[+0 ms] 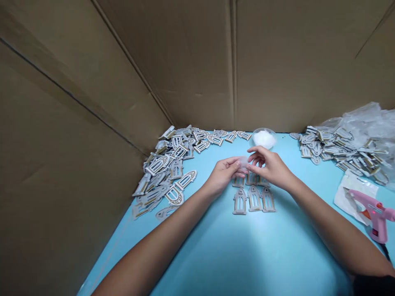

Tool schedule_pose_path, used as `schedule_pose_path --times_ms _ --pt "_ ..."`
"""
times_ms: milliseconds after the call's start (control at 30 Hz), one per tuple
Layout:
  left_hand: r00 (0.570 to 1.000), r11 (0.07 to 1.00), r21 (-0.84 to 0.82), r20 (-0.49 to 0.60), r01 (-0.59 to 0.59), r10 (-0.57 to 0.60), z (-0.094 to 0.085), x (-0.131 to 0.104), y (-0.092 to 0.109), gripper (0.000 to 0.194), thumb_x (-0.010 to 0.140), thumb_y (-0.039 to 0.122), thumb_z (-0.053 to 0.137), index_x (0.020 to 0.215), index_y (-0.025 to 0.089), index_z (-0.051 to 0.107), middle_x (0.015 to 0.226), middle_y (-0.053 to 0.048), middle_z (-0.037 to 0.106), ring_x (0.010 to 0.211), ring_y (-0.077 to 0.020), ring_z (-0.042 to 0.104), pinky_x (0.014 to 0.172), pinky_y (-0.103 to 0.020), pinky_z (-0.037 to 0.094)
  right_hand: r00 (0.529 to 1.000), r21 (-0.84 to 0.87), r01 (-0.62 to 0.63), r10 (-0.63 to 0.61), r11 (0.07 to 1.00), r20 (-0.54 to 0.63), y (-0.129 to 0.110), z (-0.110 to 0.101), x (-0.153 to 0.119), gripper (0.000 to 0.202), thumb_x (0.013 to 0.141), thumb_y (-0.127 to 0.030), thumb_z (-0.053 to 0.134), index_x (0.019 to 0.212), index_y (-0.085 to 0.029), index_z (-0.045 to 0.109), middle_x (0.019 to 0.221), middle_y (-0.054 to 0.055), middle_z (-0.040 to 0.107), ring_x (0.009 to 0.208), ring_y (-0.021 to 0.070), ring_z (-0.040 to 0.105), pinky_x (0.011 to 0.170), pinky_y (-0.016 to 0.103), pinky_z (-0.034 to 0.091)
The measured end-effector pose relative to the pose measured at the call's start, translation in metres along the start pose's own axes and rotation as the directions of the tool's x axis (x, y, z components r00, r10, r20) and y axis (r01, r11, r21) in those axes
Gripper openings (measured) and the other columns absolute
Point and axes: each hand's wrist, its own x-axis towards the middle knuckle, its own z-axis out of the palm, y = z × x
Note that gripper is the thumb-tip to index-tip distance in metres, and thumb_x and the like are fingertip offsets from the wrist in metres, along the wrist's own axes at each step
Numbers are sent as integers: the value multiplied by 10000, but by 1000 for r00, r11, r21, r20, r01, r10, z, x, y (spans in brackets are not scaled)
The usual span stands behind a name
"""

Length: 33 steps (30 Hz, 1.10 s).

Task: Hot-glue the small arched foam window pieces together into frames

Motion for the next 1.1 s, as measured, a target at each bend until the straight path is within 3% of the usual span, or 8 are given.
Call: schedule_pose_path --times_ms 167,333,467,633,900,1100 --pt "993 999 30 -113 -39 42 -4 0 -5 593 700 548 901 1062 106 744 899 -80 792 808 -212 766 835 -379 648 991 133 -89 101 987 -88 17 19 1 318 783 -384 788 1012 -208 655 832 29 714 717 165 666 687 323 553" --pt "985 997 68 -167 -37 48 -14 2 -9 601 686 616 880 984 114 740 908 -99 797 846 -254 775 764 -372 651 984 183 -120 141 976 -104 22 29 4 257 775 -363 766 950 -211 655 800 13 699 722 163 671 676 310 550" --pt "969 990 115 -221 -85 109 -22 6 -15 544 794 664 761 961 152 683 905 -91 793 839 -223 769 679 -293 613 987 85 -143 148 986 -57 23 27 4 168 788 -310 748 876 -210 645 779 -3 707 731 163 672 677 294 518" --pt "965 972 211 -218 -100 147 -21 5 -27 392 862 566 717 871 182 638 795 -49 772 794 -191 740 626 -241 536 979 -69 -182 187 981 80 22 33 -2 11 836 -212 703 844 -211 711 779 -3 757 722 168 690 685 288 512" --pt "971 960 264 -188 -94 147 -20 5 -34 345 887 531 678 892 187 645 806 -25 760 795 -188 727 710 -273 562 984 -145 -163 171 976 49 22 47 -6 147 854 -154 715 965 -230 775 868 14 802 780 185 732 727 286 527" --pt "970 965 244 -192 -98 147 -20 6 -34 337 882 521 668 891 186 634 774 -28 756 756 -180 727 670 -261 558 990 -296 -61 95 953 102 23 50 -8 149 812 -70 724 808 -208 667 750 -12 679 680 153 615 665 263 449"
